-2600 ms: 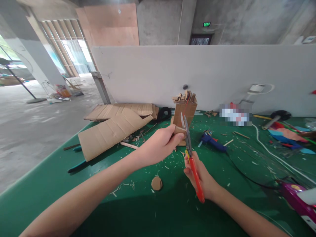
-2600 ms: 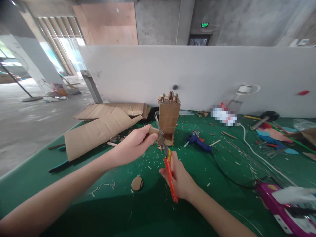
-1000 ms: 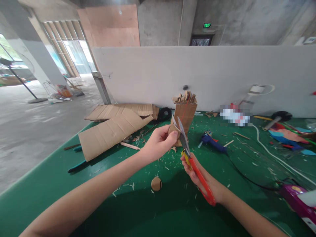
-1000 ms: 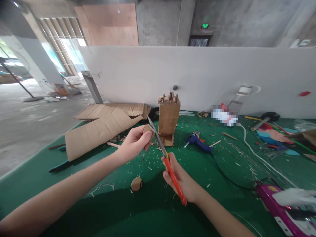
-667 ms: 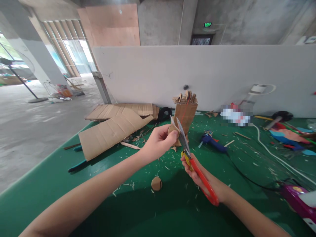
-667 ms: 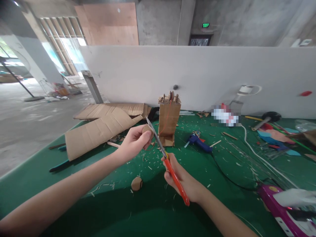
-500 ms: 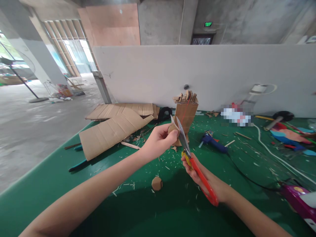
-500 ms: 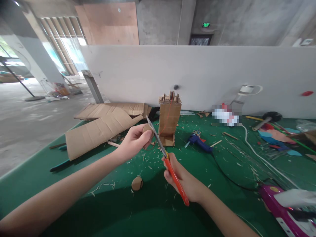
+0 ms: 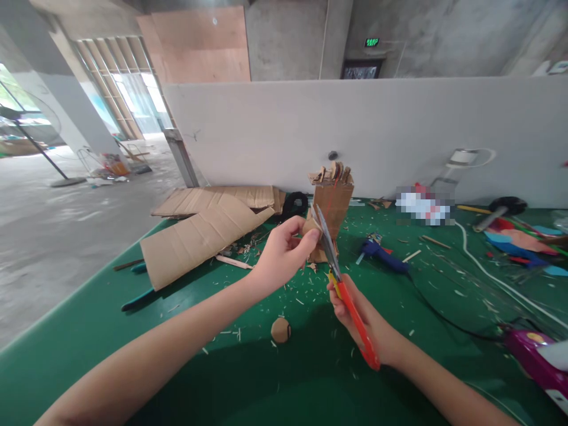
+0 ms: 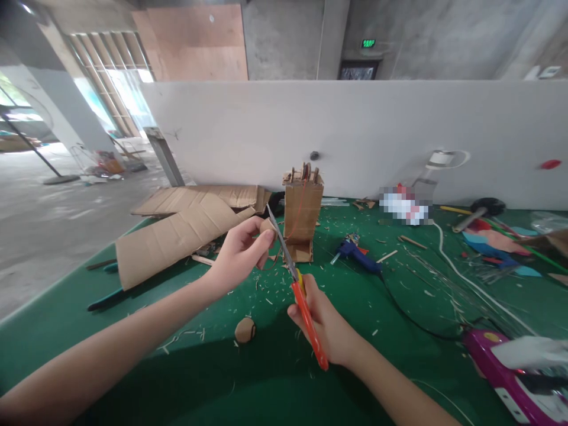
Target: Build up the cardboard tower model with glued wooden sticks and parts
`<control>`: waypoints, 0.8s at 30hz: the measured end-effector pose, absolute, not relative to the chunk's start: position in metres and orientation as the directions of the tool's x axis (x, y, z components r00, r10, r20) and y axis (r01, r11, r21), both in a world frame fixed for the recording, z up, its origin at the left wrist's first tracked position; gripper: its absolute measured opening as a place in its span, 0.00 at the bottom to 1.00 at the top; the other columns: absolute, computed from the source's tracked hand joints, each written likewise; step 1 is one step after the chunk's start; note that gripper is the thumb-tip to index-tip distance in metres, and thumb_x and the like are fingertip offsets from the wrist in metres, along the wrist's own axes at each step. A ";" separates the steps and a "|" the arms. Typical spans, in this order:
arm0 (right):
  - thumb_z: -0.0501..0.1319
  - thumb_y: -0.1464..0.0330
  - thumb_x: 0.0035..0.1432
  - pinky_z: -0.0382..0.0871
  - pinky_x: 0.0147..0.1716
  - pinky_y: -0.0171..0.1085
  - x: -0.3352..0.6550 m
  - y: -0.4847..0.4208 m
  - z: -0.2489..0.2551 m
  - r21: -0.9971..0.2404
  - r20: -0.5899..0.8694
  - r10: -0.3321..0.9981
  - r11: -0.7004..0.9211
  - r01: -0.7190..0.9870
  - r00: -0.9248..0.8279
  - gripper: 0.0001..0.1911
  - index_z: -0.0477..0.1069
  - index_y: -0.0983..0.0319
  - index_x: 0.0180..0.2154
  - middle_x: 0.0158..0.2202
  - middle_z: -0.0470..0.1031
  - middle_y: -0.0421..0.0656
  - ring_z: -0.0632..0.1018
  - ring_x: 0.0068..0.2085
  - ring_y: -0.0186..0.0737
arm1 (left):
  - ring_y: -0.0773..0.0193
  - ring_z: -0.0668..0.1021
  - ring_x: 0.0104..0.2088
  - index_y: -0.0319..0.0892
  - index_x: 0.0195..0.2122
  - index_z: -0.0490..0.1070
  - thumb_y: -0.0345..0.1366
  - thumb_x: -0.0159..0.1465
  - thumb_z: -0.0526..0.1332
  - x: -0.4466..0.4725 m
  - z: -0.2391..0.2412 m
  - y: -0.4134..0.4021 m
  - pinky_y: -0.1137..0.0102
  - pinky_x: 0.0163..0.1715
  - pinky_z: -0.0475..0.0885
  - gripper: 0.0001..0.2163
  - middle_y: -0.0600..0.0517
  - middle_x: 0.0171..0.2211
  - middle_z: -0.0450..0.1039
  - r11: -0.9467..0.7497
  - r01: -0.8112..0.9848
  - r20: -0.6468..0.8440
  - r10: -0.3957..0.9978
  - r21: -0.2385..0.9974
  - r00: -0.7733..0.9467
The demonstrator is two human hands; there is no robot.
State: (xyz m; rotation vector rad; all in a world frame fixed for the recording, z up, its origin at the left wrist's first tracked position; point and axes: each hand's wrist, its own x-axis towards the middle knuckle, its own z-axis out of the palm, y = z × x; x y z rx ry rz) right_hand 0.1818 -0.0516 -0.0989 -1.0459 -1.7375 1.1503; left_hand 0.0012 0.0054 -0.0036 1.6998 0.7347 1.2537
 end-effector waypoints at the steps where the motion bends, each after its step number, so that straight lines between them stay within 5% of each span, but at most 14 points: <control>1: 0.53 0.52 0.59 0.63 0.26 0.33 0.181 -0.052 -0.098 -0.942 0.171 0.920 0.258 0.214 -0.352 0.16 0.58 0.57 0.40 0.31 0.57 0.38 0.61 0.28 0.33 | 0.77 0.64 0.16 0.40 0.28 0.60 0.42 0.63 0.56 0.002 -0.005 0.005 0.79 0.14 0.61 0.12 0.59 0.21 0.59 -0.444 -0.026 0.430 0.849 0.895 0.308; 7: 0.51 0.52 0.60 0.66 0.29 0.35 0.184 -0.055 -0.102 -0.947 0.155 0.940 0.229 0.225 -0.306 0.16 0.59 0.56 0.42 0.33 0.59 0.40 0.63 0.30 0.34 | 0.77 0.68 0.15 0.39 0.28 0.63 0.41 0.63 0.57 0.004 -0.003 0.001 0.79 0.14 0.64 0.12 0.56 0.24 0.67 -0.415 -0.035 0.409 0.872 0.909 0.270; 13: 0.55 0.49 0.55 0.70 0.30 0.35 0.193 -0.052 -0.100 -0.955 0.103 0.937 0.186 0.230 -0.333 0.21 0.61 0.54 0.45 0.34 0.62 0.41 0.67 0.32 0.36 | 0.78 0.67 0.15 0.39 0.25 0.63 0.39 0.62 0.59 0.004 0.002 0.000 0.80 0.15 0.64 0.12 0.57 0.20 0.66 -0.353 -0.103 0.367 0.890 0.930 0.269; 24: 0.53 0.50 0.57 0.70 0.33 0.36 0.193 -0.054 -0.103 -0.947 0.156 0.941 0.229 0.226 -0.301 0.17 0.62 0.53 0.43 0.37 0.61 0.41 0.67 0.35 0.38 | 0.77 0.69 0.16 0.40 0.24 0.58 0.39 0.62 0.59 0.008 -0.004 0.003 0.78 0.16 0.64 0.13 0.56 0.23 0.68 -0.267 -0.252 0.340 0.887 0.930 0.313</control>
